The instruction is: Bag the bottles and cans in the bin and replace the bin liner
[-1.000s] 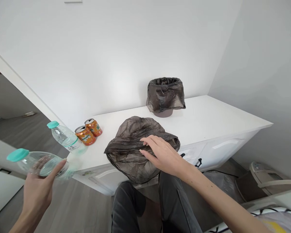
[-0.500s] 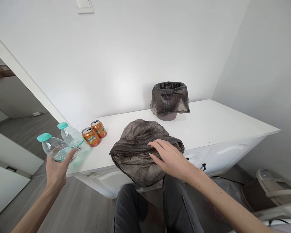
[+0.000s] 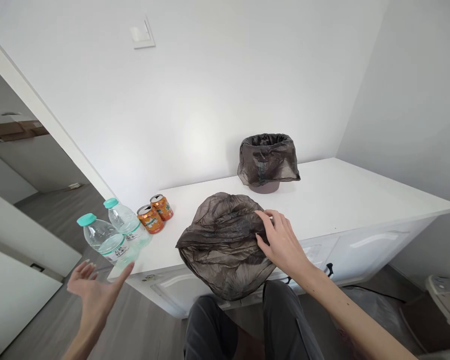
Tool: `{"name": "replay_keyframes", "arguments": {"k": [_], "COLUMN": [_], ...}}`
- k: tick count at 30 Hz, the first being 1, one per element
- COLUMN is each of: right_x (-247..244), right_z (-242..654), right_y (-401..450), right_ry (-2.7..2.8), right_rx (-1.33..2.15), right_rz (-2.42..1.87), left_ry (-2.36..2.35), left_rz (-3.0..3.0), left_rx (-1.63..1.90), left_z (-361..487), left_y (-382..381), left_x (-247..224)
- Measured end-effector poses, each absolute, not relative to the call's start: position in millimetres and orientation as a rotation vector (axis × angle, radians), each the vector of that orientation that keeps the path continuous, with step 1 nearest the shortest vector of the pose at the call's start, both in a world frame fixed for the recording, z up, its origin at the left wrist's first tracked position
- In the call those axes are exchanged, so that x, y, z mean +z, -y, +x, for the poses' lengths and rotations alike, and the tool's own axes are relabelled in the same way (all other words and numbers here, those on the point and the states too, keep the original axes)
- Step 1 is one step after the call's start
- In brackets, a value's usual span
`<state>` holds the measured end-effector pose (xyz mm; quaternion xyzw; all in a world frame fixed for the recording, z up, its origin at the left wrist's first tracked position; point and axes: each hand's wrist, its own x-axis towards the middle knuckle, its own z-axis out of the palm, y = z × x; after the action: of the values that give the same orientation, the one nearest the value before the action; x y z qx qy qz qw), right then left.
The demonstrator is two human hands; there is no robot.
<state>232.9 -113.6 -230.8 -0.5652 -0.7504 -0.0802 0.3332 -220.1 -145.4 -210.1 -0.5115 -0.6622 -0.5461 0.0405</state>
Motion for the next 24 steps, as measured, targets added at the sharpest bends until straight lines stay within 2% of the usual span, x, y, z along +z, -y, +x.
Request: {"name": "replay_keyframes", "arguments": {"k": [6, 10, 16, 20, 24], "right_x": [-258.9, -248.9, -231.9, -228.5, -225.1], "right_z": [230.8, 221.3, 220.8, 210.3, 184.6], "right_y": [101.1, 94.6, 101.5, 124.9, 145.9], "right_ry": [2.028, 2.065, 1.812, 1.839, 1.769], "right_rx": [-0.262, -0.317, -0.232, 0.18, 0.973], "right_rz": [-1.514, -1.494, -1.46, -1.358, -1.238], "left_ry": [1.729, 1.714, 1.851, 1.766, 1.53], "left_rz": [-2.113, -2.304, -2.434, -2.526, -2.646], "left_rx": [-1.372, -1.193, -0.902, -0.958, -1.079], "left_z": [-157.2, -139.7, -141.2, -126.2, -89.7], "left_y": [176.3, 142.8, 99.1, 105.8, 139.6], "left_x": [-215.3, -211.4, -213.7, -205.5, -188.5]}}
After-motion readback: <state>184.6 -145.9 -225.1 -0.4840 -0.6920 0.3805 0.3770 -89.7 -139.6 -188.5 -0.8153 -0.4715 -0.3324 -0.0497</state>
